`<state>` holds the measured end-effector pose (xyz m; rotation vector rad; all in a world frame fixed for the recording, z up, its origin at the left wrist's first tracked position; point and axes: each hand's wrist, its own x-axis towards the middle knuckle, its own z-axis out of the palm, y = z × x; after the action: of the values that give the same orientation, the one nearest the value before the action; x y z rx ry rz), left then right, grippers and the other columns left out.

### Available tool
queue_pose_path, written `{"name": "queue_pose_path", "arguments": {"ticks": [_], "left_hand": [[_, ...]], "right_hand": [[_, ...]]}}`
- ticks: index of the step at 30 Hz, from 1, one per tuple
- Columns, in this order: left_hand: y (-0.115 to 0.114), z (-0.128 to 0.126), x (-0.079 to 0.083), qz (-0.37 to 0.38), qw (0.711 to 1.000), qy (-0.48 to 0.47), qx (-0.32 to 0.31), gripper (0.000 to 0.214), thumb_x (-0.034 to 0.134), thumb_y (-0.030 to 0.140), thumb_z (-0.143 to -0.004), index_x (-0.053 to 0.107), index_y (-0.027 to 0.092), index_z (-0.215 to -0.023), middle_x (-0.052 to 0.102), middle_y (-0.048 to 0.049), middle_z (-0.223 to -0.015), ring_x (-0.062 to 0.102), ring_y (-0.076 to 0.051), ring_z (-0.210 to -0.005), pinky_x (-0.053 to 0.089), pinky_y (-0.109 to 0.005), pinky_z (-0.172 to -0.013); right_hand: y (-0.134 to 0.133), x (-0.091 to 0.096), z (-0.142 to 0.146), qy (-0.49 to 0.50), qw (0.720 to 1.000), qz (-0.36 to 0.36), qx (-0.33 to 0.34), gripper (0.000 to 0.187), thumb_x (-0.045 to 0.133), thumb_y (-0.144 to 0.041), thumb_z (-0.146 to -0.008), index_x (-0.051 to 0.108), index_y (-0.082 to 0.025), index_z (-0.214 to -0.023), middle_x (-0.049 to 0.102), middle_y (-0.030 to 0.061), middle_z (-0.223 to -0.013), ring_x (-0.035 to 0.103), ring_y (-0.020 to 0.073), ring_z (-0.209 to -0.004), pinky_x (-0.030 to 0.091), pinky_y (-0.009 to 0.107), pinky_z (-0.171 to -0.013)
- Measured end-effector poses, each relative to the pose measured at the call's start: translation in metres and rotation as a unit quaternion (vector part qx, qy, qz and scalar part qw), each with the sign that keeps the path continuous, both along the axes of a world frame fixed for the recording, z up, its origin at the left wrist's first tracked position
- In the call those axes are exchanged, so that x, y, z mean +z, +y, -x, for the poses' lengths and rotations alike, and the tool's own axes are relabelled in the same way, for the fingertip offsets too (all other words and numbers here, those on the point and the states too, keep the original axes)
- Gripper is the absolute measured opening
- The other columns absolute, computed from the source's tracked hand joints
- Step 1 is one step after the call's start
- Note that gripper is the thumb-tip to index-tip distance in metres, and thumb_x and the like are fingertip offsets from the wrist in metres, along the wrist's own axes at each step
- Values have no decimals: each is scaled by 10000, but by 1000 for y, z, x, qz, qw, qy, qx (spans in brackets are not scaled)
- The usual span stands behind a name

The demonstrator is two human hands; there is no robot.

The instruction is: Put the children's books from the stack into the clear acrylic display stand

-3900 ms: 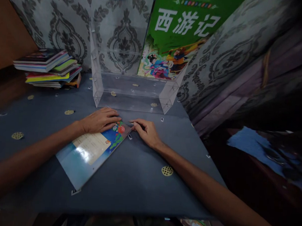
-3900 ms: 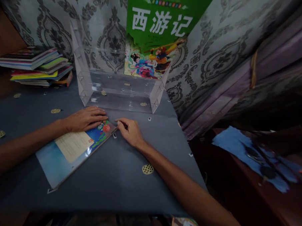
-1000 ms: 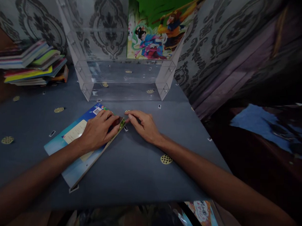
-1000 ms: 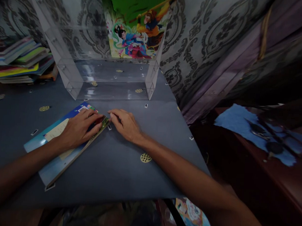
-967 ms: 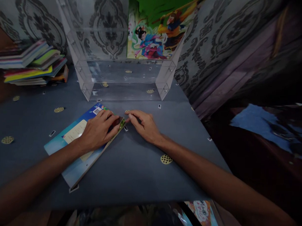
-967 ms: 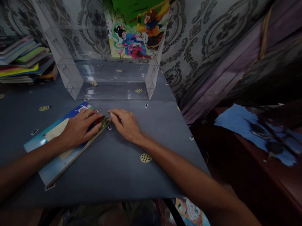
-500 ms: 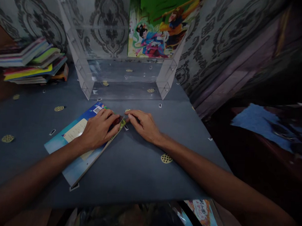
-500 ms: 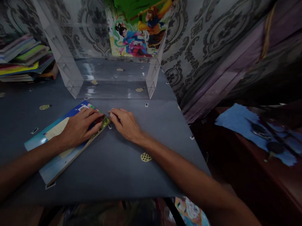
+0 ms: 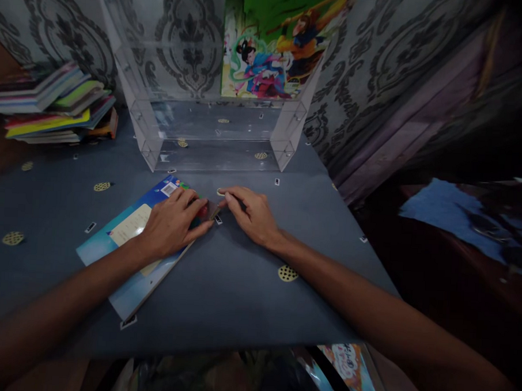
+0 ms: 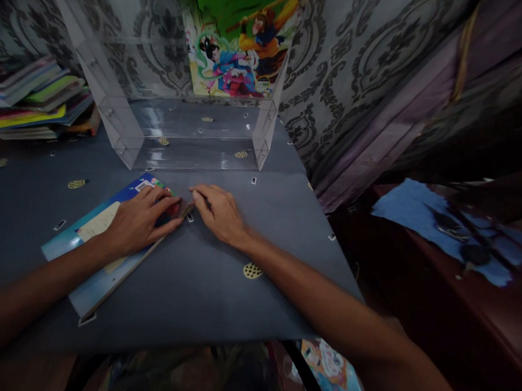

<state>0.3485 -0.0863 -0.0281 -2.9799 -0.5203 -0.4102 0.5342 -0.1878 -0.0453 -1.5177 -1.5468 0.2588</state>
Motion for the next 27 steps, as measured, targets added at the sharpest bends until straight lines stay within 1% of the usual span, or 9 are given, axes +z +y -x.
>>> {"name": "queue_pose_path", "arguments": {"ticks": [2,4,7,12,16,20,23,25,27], "left_hand": [[0,0,0,5,1000,2,3,415,509,514,-972,642,169,-1160,612,-130,-1113,566,-298,-1042,527,-389,-763],[-1,0,1,14,1000,3,5,413,507,521,-971,641,179,-1160,610,-124,-1112,561,-298,-1048,528,-390,-770],[-2,0,1,20,1000,7,8,389,501,517,-975,640,198,-1149,610,-110,-1112,552,-292,-1073,531,-386,-792],[-1,1,1,35,999,-3,2,369,452,478,-1005,640,196,-1152,608,-112,-1107,550,-289,-1074,533,-393,-812],[2,2,-1,42,999,-25,-14,348,434,427,-1020,659,182,-1121,614,-115,-1099,566,-281,-1043,527,-398,-828],[10,4,1,36,999,-12,-24,382,366,396,-1047,664,173,-1132,627,-114,-1102,571,-259,-1002,507,-406,-874],[23,9,7,27,999,25,29,362,405,400,-1033,662,188,-1176,627,-119,-1141,568,-279,-1034,489,-433,-897],[34,15,13,32,994,52,86,361,432,408,-1021,649,206,-1226,617,-121,-1197,566,-301,-1088,489,-442,-891],[45,22,19,57,987,74,133,384,429,431,-1019,622,231,-1284,609,-112,-1238,574,-305,-1118,498,-431,-871]], "right_hand": [[-1,0,1,-5,1000,-20,-3,300,429,-269,-1014,697,-217,-1139,744,56,-930,668,214,-960,502,377,-912],[-1,0,1,-22,999,-26,14,307,417,-266,-1017,694,-224,-1144,742,60,-957,656,216,-968,501,384,-914],[1,-2,1,-56,997,-6,47,295,428,-240,-1004,701,-211,-1110,732,70,-985,647,210,-940,506,365,-883],[3,-5,-1,-72,996,17,46,273,439,-224,-1000,698,-178,-1069,721,75,-942,651,195,-890,509,333,-838],[3,-6,-1,-96,994,-6,48,248,454,-209,-999,684,-169,-1083,721,72,-923,656,195,-868,511,329,-811],[2,-7,-1,-171,983,-43,56,241,453,-185,-1000,680,-131,-1061,723,99,-905,640,204,-841,496,331,-789],[0,-5,3,-245,967,-44,44,256,431,-198,-1016,678,-134,-1016,713,95,-847,622,210,-819,474,335,-777],[-3,-2,9,-300,953,-24,28,279,410,-213,-1029,677,-154,-973,706,87,-815,612,214,-820,459,339,-778],[-7,2,18,-345,938,5,15,293,402,-211,-1032,673,-160,-935,703,86,-788,603,225,-825,446,348,-779]]}}
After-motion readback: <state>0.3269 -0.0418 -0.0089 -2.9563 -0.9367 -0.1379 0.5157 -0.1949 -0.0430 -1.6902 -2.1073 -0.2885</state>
